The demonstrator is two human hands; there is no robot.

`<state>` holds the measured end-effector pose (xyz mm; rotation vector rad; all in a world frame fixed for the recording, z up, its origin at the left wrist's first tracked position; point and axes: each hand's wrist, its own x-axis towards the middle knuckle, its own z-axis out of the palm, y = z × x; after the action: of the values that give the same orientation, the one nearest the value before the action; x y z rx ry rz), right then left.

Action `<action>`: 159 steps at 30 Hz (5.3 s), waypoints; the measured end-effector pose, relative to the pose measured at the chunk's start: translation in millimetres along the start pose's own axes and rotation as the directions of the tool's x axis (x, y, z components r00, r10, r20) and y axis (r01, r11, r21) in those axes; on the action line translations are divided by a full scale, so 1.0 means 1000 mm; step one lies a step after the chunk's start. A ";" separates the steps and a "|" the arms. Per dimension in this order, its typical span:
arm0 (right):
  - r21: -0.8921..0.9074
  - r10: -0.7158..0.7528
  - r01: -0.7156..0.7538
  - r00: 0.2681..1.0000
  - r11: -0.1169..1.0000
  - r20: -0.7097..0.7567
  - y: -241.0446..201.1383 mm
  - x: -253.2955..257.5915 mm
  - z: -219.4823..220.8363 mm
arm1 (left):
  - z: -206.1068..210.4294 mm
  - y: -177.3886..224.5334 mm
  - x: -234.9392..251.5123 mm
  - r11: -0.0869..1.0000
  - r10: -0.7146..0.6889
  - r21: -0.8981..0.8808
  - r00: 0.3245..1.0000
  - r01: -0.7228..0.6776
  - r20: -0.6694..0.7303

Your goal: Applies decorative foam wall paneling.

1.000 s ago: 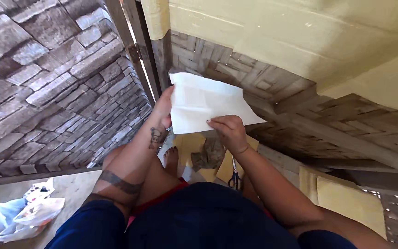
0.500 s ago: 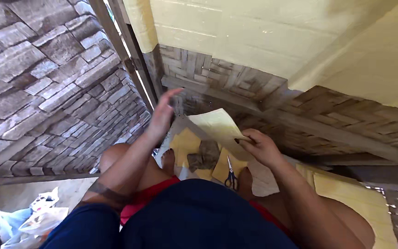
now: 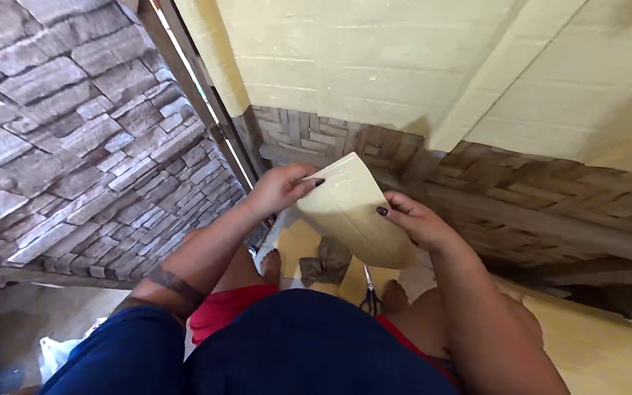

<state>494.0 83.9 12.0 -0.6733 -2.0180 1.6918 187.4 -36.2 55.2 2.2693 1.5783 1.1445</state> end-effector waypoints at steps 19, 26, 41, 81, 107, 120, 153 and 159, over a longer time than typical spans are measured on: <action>0.067 0.210 -0.221 0.967 0.973 0.140 0.054 0.043 -0.062 | -0.106 0.091 0.005 0.879 0.019 0.461 0.957 0.123 -0.290; 0.729 0.072 -0.087 0.996 0.679 0.052 0.059 0.037 -0.014 | -0.122 0.026 -0.025 0.895 -0.288 0.146 0.796 0.422 -0.533; 0.508 -0.009 0.060 0.995 0.859 -0.102 0.043 0.077 0.043 | -0.062 -0.166 -0.058 0.769 -0.639 -0.372 0.625 0.520 -0.448; -0.134 -0.069 -0.016 0.793 0.991 -0.605 0.073 0.263 0.073 | -0.018 -0.369 -0.048 0.790 -0.586 -0.552 0.597 0.268 -0.548; -0.070 -0.049 0.013 0.840 0.997 -0.540 0.074 0.272 0.064 | -0.031 -0.379 -0.028 0.800 -0.560 -0.591 0.485 0.105 -0.672; -0.046 -0.079 0.065 0.847 0.997 -0.526 0.080 0.275 0.065 | -0.033 -0.384 -0.016 0.824 -0.515 -0.563 0.504 0.068 -0.693; 0.046 0.003 0.026 0.843 0.999 -0.538 0.093 0.266 0.076 | -0.035 -0.389 -0.006 0.791 -0.571 -0.598 0.507 0.129 -0.645; 0.065 0.026 0.011 0.836 0.998 -0.548 0.091 0.266 0.079 | -0.034 -0.391 -0.007 0.797 -0.565 -0.591 0.503 0.126 -0.654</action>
<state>244.6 196.6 -88.2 -1.0106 -1.5426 1.3515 -124.9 118.5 -125.3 0.9824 1.5984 2.3014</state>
